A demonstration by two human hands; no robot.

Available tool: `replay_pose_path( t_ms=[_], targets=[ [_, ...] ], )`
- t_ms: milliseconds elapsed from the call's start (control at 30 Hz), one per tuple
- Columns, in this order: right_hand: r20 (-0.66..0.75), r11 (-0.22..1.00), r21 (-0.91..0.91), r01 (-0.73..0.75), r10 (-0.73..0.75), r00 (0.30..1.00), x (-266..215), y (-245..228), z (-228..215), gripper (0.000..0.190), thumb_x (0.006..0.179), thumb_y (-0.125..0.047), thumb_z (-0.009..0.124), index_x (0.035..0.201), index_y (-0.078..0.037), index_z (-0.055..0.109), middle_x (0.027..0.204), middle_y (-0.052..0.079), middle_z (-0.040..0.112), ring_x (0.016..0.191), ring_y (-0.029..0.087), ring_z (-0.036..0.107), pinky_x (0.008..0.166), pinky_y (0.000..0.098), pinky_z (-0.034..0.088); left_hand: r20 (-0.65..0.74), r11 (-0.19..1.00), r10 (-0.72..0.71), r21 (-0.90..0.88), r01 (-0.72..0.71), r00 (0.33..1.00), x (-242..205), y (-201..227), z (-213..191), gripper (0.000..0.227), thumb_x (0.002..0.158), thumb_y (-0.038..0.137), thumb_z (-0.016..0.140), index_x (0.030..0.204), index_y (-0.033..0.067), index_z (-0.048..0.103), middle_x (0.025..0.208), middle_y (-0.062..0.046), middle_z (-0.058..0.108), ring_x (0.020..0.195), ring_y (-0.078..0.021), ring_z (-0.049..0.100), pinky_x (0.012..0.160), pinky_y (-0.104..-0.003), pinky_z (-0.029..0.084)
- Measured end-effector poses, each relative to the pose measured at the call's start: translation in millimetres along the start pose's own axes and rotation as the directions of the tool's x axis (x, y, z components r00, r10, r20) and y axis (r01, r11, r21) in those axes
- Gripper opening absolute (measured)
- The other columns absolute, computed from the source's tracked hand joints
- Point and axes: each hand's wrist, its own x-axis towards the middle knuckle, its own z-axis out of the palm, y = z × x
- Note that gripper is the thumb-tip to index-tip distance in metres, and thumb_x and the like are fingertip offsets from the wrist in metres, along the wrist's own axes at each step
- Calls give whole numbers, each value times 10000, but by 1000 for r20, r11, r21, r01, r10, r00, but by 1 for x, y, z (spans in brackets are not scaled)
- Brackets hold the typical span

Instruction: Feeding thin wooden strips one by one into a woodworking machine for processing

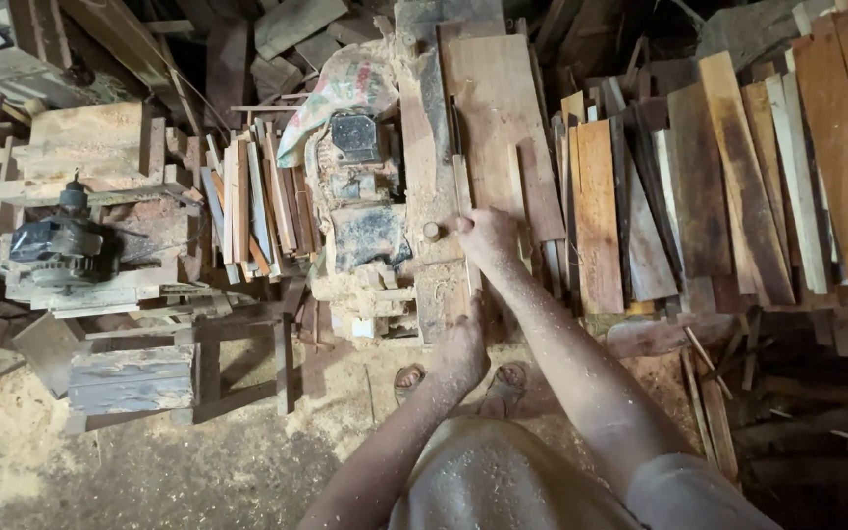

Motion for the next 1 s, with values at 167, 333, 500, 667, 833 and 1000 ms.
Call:
replay_pose_path(
  t_ms=[167,333,500,667,833,1000],
  targets=[
    [7,1000,-5,-13,13,1000,11,-2,-5,245,877,-401,722,884,-178,822,766,151,742,841,397,742,763,482,599,-23,999,1,-42,-2,1000,23,-10,-2,864,900,331,712,1578,126,217,1000,-130,701,930,-345,756,749,-471,633],
    [37,995,-83,47,-44,998,-24,27,-4,177,848,-292,699,764,-170,796,687,168,704,763,409,728,695,468,583,-23,1000,20,19,-20,1000,34,-8,-26,844,892,368,736,1543,102,270,998,-116,715,936,-318,764,761,-446,633],
    [65,983,88,-159,153,986,-37,29,-6,155,805,-331,773,913,-234,828,801,73,762,887,316,745,773,419,612,22,993,21,-114,-19,1000,36,-7,-53,878,885,256,745,1563,111,206,1043,-177,710,1017,-391,737,850,-508,614],
    [63,980,90,-178,173,983,-18,31,6,114,808,-303,748,890,-277,823,801,58,762,908,313,744,804,419,605,-8,980,50,-193,-51,999,50,-11,-62,782,881,224,738,1508,96,288,1035,-212,723,1013,-405,738,828,-525,618],
    [41,973,134,-186,182,983,-4,16,-6,129,810,-273,749,911,-246,824,843,79,760,931,306,742,802,418,606,-39,976,71,-204,-78,997,57,-4,-80,765,917,201,702,1532,27,282,1031,-275,736,1014,-443,733,846,-569,601],
    [66,954,159,-255,247,967,17,13,-2,141,831,-270,721,921,-269,829,899,47,783,980,300,742,856,408,605,-71,999,24,-25,-26,997,66,1,-92,737,965,333,624,1570,96,276,1028,-173,765,984,-330,766,823,-460,638]
  ],
)
